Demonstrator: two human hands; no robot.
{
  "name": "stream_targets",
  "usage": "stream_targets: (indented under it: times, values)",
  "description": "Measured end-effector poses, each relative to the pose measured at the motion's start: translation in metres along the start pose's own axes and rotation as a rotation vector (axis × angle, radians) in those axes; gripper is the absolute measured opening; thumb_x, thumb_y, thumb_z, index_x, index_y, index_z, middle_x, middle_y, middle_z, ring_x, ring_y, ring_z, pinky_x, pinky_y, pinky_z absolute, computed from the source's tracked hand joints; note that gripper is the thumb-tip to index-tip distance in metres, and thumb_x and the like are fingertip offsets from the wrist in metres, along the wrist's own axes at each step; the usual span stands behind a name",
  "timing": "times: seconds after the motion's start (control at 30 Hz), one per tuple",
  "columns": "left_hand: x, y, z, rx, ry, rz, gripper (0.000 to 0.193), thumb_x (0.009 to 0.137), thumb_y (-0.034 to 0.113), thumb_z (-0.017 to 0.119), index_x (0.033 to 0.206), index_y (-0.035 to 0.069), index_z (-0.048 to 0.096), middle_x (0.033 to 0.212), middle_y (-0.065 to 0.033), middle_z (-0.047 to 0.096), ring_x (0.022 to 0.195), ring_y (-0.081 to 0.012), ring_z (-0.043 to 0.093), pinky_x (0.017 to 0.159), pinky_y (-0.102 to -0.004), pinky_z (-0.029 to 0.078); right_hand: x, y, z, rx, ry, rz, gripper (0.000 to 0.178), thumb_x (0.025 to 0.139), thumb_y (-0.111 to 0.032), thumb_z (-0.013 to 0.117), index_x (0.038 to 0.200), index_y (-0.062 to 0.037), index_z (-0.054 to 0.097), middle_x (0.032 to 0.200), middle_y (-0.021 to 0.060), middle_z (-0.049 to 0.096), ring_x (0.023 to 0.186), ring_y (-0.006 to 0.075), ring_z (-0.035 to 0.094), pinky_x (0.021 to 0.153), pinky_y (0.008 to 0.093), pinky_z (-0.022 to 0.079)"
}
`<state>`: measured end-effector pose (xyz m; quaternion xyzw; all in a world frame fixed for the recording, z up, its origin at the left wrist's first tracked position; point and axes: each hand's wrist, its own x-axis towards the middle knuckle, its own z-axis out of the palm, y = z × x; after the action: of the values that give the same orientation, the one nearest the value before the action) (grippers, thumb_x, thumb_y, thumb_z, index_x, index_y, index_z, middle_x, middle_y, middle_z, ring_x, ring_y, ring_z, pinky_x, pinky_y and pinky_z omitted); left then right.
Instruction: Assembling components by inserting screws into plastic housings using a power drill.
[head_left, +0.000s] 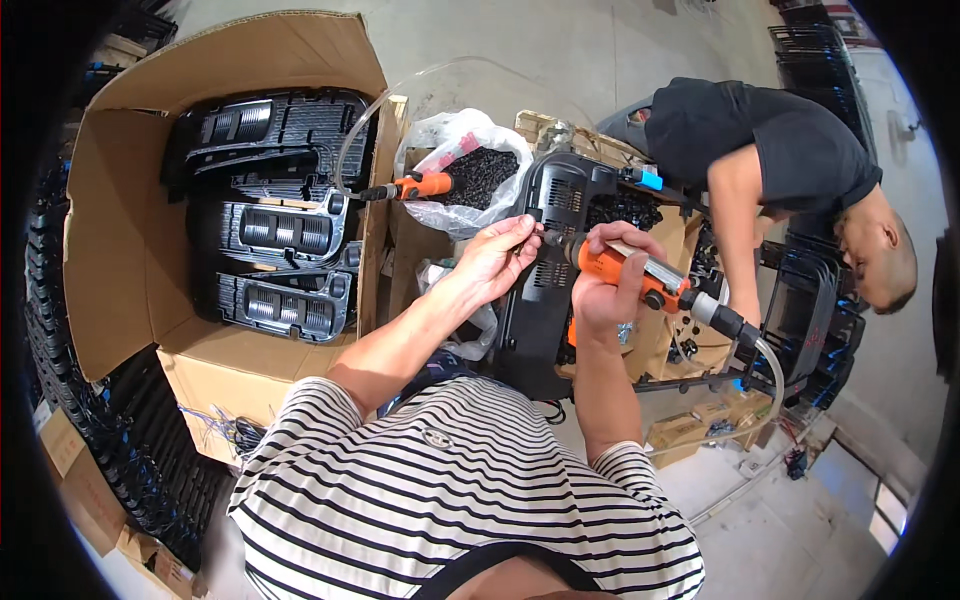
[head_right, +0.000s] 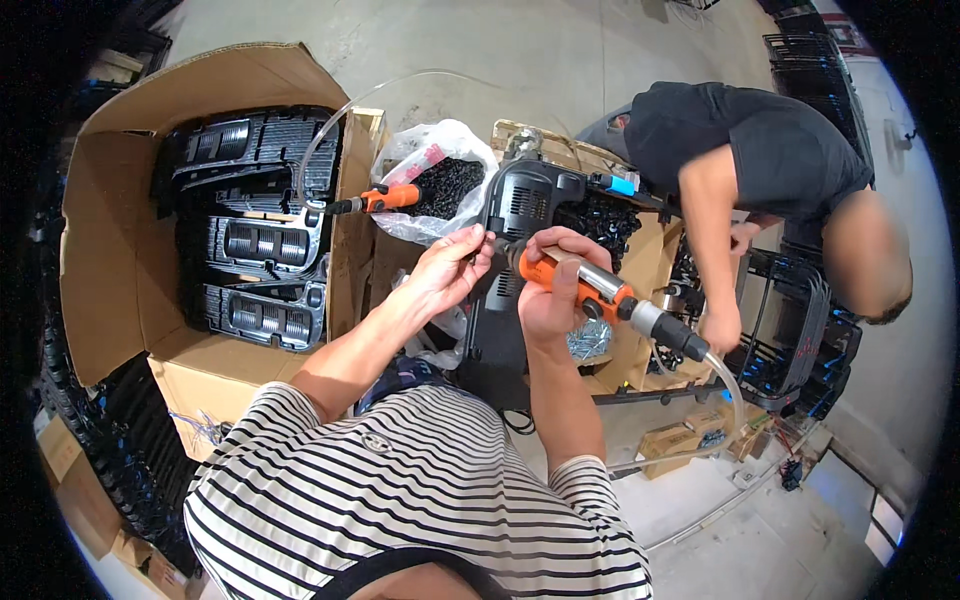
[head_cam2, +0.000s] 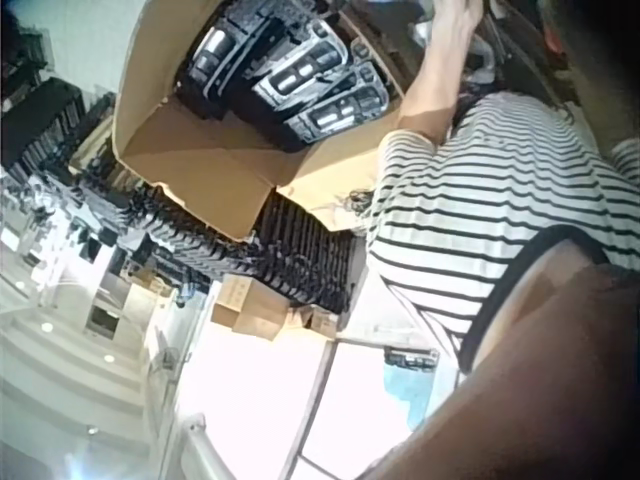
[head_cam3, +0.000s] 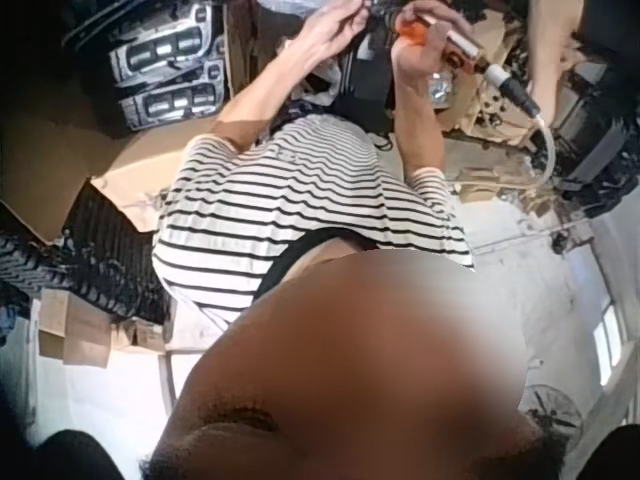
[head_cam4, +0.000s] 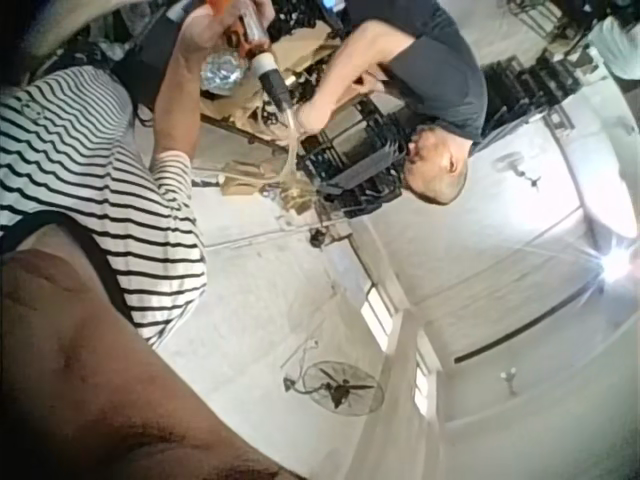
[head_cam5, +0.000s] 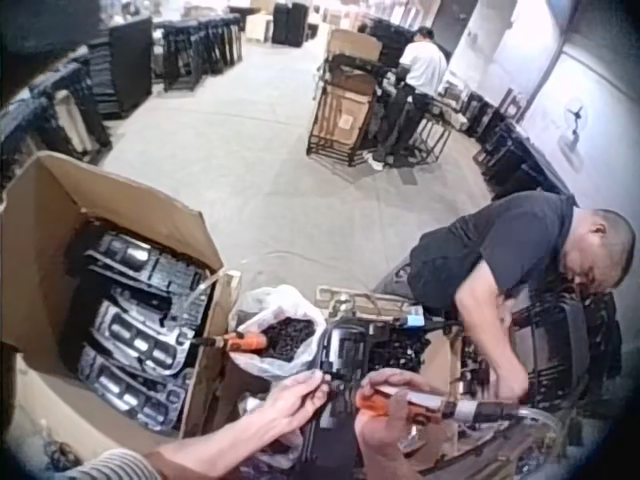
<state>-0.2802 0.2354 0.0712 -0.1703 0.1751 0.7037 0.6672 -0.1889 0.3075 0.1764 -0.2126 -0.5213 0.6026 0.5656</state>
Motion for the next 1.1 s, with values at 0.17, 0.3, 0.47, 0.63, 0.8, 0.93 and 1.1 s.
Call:
stream_targets:
  times: [0.17,0.3,0.47,0.63,0.8,0.93,1.1]
  values:
    - [-0.001,0.002,0.008,0.020,0.207,-0.013,0.023,0.093,0.022,0.062,0.098,0.000,0.061,0.088,-0.0075,0.063,0.068,-0.0117,0.053,0.063,-0.0223,0.048,0.008,0.027,-0.001,-0.013,0.010,-0.013,0.017,0.091,-0.016,0.058,0.096,-0.0004,0.054,0.089,0.0183,0.061,0.071,0.0222,0.055,0.069,0.0355,0.048]
    - [-0.007,0.001,-0.030,0.086,0.331,-0.030,0.025,0.095,0.027,0.059,0.094,0.002,0.059,0.085,-0.0068,0.061,0.064,-0.0117,0.051,0.057,-0.0218,0.043,0.023,0.051,0.002,-0.099,0.049,-0.075,0.011,0.089,-0.008,0.059,0.091,0.0020,0.054,0.087,0.0182,0.062,0.069,0.0213,0.057,0.065,0.0330,0.050]
    - [-0.029,-0.001,-0.092,0.173,0.377,-0.133,0.027,0.098,0.029,0.051,0.085,0.006,0.055,0.077,-0.0045,0.057,0.059,-0.0113,0.047,0.051,-0.0228,0.037,0.039,0.082,-0.007,-0.178,-0.005,-0.024,0.005,0.087,0.002,0.055,0.091,0.0029,0.053,0.086,0.0158,0.063,0.066,0.0173,0.058,0.064,0.0302,0.051]
    - [-0.050,-0.004,-0.116,0.187,0.497,-0.133,0.027,0.099,0.027,0.049,0.080,0.008,0.053,0.070,-0.0029,0.055,0.057,-0.0103,0.047,0.047,-0.0243,0.035,0.053,0.094,-0.010,-0.227,-0.065,0.031,0.002,0.088,0.003,0.054,0.088,0.0033,0.053,0.080,0.0160,0.062,0.063,0.0179,0.057,0.062,0.0295,0.051]
    - [-0.059,-0.008,-0.138,0.143,0.491,-0.107,0.025,0.099,0.025,0.048,0.081,0.008,0.054,0.070,-0.0030,0.056,0.057,-0.0107,0.048,0.048,-0.0244,0.036,0.050,0.104,-0.002,-0.161,-0.020,0.043,0.006,0.087,0.005,0.055,0.091,0.0021,0.051,0.079,0.0152,0.062,0.064,0.0178,0.058,0.063,0.0297,0.052]
    - [-0.064,-0.013,-0.143,0.145,0.494,-0.089,0.024,0.099,0.024,0.048,0.081,0.009,0.054,0.070,-0.0030,0.056,0.057,-0.0110,0.048,0.049,-0.0244,0.037,0.039,0.105,0.004,-0.211,-0.061,0.045,0.010,0.087,0.004,0.057,0.093,0.0010,0.050,0.078,0.0147,0.061,0.065,0.0185,0.059,0.063,0.0299,0.052]
    - [-0.071,-0.023,-0.152,0.164,0.518,-0.073,0.023,0.098,0.022,0.047,0.081,0.009,0.055,0.071,-0.0040,0.057,0.058,-0.0120,0.051,0.050,-0.0250,0.040,0.040,0.109,-0.001,-0.211,0.001,0.033,0.010,0.085,-0.002,0.063,0.089,0.0026,0.054,0.079,0.0131,0.063,0.064,0.0164,0.060,0.063,0.0288,0.051]
